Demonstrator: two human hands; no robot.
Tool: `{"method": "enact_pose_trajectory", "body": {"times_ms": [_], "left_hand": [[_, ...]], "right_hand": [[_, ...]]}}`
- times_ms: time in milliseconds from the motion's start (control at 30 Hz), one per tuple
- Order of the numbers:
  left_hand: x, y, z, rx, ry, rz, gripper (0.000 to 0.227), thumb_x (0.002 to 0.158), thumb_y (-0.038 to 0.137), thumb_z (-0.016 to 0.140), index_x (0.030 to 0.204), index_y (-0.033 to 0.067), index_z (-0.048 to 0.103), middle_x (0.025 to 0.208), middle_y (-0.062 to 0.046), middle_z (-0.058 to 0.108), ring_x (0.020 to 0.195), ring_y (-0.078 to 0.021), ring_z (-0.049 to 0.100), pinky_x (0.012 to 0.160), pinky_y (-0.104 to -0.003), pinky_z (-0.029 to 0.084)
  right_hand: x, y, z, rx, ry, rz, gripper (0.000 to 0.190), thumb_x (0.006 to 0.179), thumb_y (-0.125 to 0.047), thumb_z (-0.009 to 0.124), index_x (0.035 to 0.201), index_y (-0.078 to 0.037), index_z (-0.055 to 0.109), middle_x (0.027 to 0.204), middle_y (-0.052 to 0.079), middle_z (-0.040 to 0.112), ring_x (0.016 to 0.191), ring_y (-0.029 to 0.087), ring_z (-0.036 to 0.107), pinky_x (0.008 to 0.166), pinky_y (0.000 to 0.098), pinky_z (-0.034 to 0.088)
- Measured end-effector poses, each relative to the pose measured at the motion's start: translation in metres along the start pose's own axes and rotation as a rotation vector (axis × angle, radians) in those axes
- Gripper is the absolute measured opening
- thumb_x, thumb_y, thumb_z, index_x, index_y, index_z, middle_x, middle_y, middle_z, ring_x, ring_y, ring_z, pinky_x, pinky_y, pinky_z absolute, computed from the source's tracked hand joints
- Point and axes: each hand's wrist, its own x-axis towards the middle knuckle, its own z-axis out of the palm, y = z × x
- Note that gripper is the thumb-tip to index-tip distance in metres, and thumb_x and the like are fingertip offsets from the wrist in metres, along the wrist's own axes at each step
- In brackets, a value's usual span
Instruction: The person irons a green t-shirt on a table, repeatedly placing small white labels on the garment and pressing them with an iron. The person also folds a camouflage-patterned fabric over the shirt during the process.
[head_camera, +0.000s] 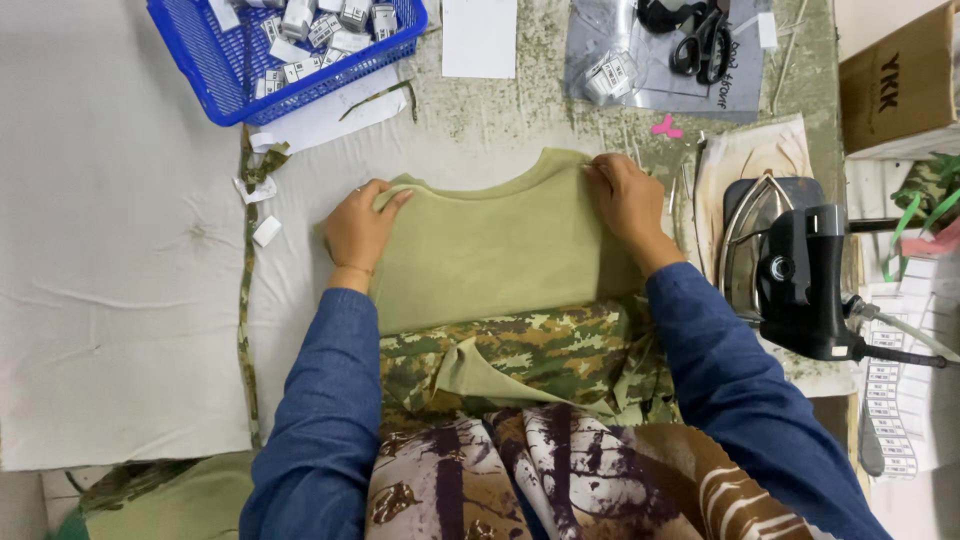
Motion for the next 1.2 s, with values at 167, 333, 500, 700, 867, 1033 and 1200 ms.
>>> {"method": "enact_pose_trajectory", "body": {"times_ms": [167, 333, 500, 700, 867, 1033, 1200], "left_hand": [[0.006, -0.014, 0.011, 0.207, 0.223, 0.17, 0.029, 0.089, 0.051, 0.071, 0.093, 0.0234, 0.062, 0.079, 0.002, 0.065, 0.077, -0.0197, 0.068, 0.066, -0.033, 0.055], [0.001, 0.009, 0.002, 0.405, 0.487, 0.341, 0.037, 0.105, 0.05, 0.04, 0.114, 0.0205, 0.059, 0.11, -0.003, 0.054, 0.108, -0.0222, 0.053, 0.086, -0.038, 0.044], [-0.039, 0.033, 0.018, 0.223, -0.184, 0.586, 0.063, 0.098, 0.054, 0.039, 0.154, 0.0269, 0.031, 0.154, -0.017, 0.035, 0.141, -0.0395, 0.032, 0.114, -0.051, 0.026], [-0.047, 0.039, 0.011, 0.186, -0.306, 0.471, 0.07, 0.096, 0.064, 0.02, 0.153, 0.0231, 0.027, 0.159, -0.011, 0.022, 0.147, -0.0334, 0.014, 0.118, -0.054, 0.01], [-0.116, 0.083, -0.037, -0.117, -0.634, 0.43, 0.065, 0.082, 0.071, 0.037, 0.122, 0.0232, 0.055, 0.149, -0.01, 0.039, 0.144, -0.0342, 0.021, 0.117, -0.061, 0.012], [-0.18, 0.065, -0.037, -0.351, -0.467, 0.512, 0.027, 0.089, 0.04, 0.065, 0.083, 0.014, 0.066, 0.097, -0.005, 0.069, 0.12, -0.0306, 0.054, 0.098, -0.044, 0.046], [-0.202, 0.068, -0.063, -0.21, -1.02, 0.068, 0.044, 0.094, 0.053, 0.046, 0.119, 0.0176, 0.052, 0.099, -0.002, 0.069, 0.084, -0.0133, 0.069, 0.069, -0.024, 0.062]], "right_hand": [[0.007, -0.002, 0.003, -0.196, 0.029, -0.069, 0.015, 0.1, -0.028, 0.059, 0.111, -0.018, 0.057, 0.088, 0.002, 0.062, 0.072, 0.025, 0.068, 0.059, 0.0374, 0.054], [0.001, -0.021, 0.003, -0.211, 0.232, -0.258, 0.046, 0.087, -0.026, 0.072, 0.126, -0.008, 0.057, 0.109, 0.014, 0.058, 0.096, 0.032, 0.06, 0.077, 0.0415, 0.049], [0.022, -0.037, -0.021, -0.148, -0.141, -0.211, 0.048, 0.096, -0.037, 0.06, 0.134, -0.006, 0.057, 0.125, 0.016, 0.063, 0.117, 0.033, 0.061, 0.099, 0.0476, 0.045], [0.141, 0.027, -0.015, -0.195, 0.015, 0.111, 0.011, 0.093, -0.023, 0.074, 0.098, -0.013, 0.073, 0.091, 0.002, 0.073, 0.088, 0.028, 0.057, 0.066, 0.0412, 0.041], [0.163, 0.051, 0.016, -0.32, -0.208, 0.129, 0.035, 0.086, -0.055, 0.076, 0.096, -0.023, 0.08, 0.089, 0.002, 0.074, 0.1, 0.03, 0.053, 0.078, 0.0447, 0.034], [0.139, 0.048, 0.003, -0.219, 0.005, -0.084, 0.017, 0.098, -0.037, 0.076, 0.088, -0.022, 0.078, 0.088, 0.004, 0.075, 0.09, 0.035, 0.054, 0.073, 0.0446, 0.034], [0.079, -0.072, -0.073, -0.137, 0.177, -0.265, 0.013, 0.092, -0.011, 0.08, 0.099, -0.02, 0.076, 0.074, -0.007, 0.069, 0.067, 0.014, 0.053, 0.07, 0.0237, 0.044]]}}
